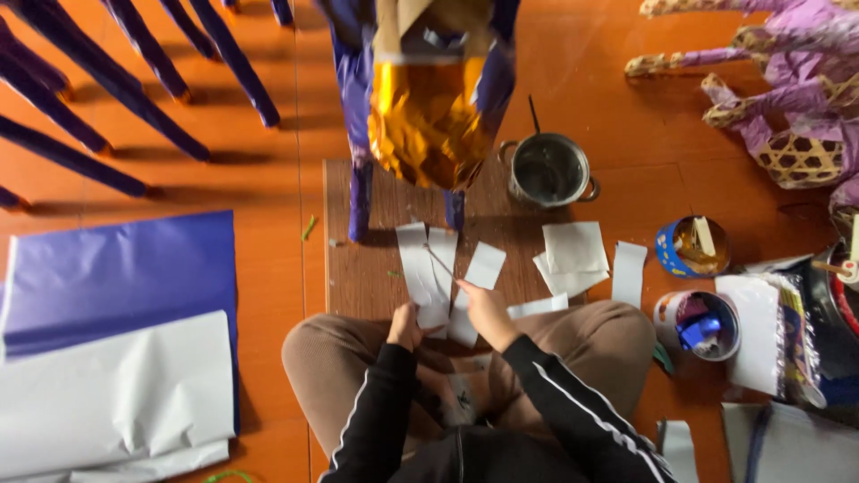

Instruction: Applying blue paper strips to a wicker animal frame to cover it.

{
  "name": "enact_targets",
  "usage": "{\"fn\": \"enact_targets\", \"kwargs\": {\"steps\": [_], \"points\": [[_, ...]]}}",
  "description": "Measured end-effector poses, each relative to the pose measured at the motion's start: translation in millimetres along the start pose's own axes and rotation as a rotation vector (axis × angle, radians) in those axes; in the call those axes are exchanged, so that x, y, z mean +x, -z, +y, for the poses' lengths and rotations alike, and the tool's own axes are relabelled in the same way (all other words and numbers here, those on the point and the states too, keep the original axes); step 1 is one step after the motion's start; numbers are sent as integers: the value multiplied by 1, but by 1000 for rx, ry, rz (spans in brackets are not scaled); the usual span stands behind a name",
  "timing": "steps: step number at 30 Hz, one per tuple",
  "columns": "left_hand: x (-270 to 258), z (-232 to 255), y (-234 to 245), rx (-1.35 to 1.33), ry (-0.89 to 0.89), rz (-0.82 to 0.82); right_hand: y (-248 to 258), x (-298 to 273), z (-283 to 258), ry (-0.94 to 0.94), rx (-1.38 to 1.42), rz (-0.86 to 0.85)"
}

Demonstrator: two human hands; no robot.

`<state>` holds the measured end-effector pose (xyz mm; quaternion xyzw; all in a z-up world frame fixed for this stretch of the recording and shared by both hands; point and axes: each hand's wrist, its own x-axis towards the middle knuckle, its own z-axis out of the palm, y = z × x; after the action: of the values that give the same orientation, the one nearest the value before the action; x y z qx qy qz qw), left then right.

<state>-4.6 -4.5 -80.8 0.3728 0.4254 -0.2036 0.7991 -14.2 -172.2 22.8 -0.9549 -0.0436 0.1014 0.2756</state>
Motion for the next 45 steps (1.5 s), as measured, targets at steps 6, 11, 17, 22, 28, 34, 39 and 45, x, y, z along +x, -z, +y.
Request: {"fn": "enact_targets", "kwargs": {"steps": [6, 11, 17, 22, 28, 34, 39, 45], "points": [[-21, 3, -8, 45, 26, -8, -30, 49, -6, -8, -97, -12], [24, -30, 40, 705, -482, -77, -39, 40, 6, 17, -112, 0], [19, -35, 48, 962, -720, -127, -50, 56, 9, 46, -73, 52], [14, -31, 44, 754, -673, -168, -24, 14, 13, 200, 65, 261], [-35, 21, 3, 762, -846, -23, 29, -7, 112, 105, 31, 605], [-91, 87, -59, 839, -1370, 123, 112, 69, 145, -252, -274, 447], [-176, 118, -98, 988, -1417, -52, 184, 30, -28, 599, 243, 234], [-233, 125, -107, 813, -1179, -470, 222, -7, -120, 800, 127, 386]]}}
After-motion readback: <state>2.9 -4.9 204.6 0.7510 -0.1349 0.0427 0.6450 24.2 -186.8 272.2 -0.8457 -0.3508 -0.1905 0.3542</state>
